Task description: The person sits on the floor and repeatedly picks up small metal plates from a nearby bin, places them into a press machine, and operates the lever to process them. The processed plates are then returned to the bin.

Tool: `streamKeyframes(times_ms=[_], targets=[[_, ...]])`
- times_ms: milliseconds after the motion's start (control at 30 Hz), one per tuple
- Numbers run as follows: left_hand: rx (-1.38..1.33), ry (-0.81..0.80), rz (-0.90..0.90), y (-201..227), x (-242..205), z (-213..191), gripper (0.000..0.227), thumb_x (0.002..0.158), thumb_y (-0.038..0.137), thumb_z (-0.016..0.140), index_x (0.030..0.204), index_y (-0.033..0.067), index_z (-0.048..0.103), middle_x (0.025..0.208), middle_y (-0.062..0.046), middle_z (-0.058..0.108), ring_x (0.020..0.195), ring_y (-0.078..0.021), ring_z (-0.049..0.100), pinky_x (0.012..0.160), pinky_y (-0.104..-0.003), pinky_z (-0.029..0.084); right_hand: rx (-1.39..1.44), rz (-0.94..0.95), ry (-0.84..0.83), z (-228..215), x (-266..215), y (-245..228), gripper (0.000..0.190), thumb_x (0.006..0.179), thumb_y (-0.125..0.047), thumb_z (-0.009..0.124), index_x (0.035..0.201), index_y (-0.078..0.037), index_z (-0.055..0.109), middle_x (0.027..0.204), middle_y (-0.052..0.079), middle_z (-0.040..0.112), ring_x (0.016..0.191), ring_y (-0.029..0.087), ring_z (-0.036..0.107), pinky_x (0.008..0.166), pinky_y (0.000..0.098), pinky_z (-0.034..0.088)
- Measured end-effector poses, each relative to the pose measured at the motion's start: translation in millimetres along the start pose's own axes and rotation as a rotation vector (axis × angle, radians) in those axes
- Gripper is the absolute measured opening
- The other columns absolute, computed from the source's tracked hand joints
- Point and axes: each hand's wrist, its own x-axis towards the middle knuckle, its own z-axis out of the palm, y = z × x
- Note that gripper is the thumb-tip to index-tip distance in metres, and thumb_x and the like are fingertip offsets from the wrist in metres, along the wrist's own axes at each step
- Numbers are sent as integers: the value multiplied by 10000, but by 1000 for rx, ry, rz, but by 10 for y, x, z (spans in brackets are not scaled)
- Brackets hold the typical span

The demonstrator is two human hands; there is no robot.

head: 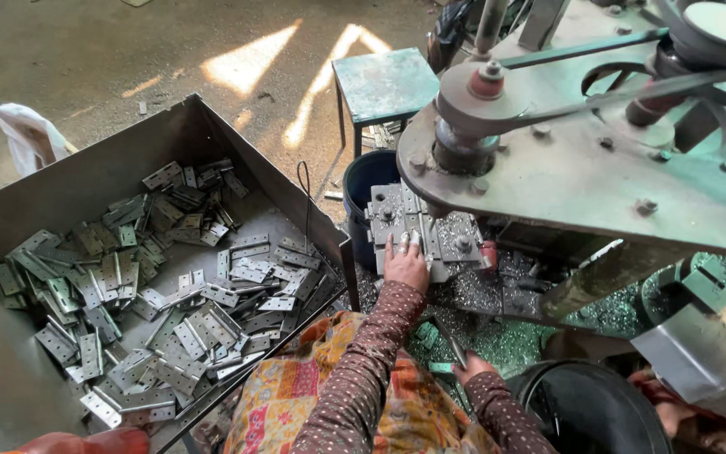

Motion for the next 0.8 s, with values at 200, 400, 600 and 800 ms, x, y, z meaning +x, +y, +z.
streamKeyframes(times_ms=[200, 400, 600, 800], targets=[[-40, -24, -40, -60, 309, -79, 334, 984, 265, 444, 1100, 124, 723, 1556, -84, 362, 1400, -262, 392, 1218, -541, 14, -62, -15, 11, -236, 36, -3, 423, 948, -416, 626, 1186, -68, 595, 798, 46, 707, 604, 164, 650, 516, 280, 574], [21, -56, -10, -113, 230, -57, 336, 1019, 261, 437, 1124, 120, 723, 1575, -90, 360, 1420, -251, 384, 1223, -542, 13, -149, -3, 132, 38, -50, 34, 490, 953, -434, 627, 1298, -117, 482, 842, 125, 695, 712, 270, 662, 606, 348, 493], [-21, -62, -26, -105, 280, -78, 301, 980, 221, 466, 1112, 128, 719, 1564, -79, 374, 1431, -233, 364, 1214, -541, 12, -92, 31, -23, -279, 204, -12, 423, 931, -417, 652, 1169, -77, 570, 814, 52, 711, 671, 182, 672, 528, 286, 561], [14, -103, -38, -85, 439, -196, 322, 1004, 238, 439, 1189, 131, 681, 1585, -69, 328, 1442, -223, 311, 1210, -535, -9, -3, 73, 36, 51, 10, 80, 383, 959, -374, 608, 1207, -95, 520, 790, 58, 712, 618, 177, 700, 524, 273, 595]])
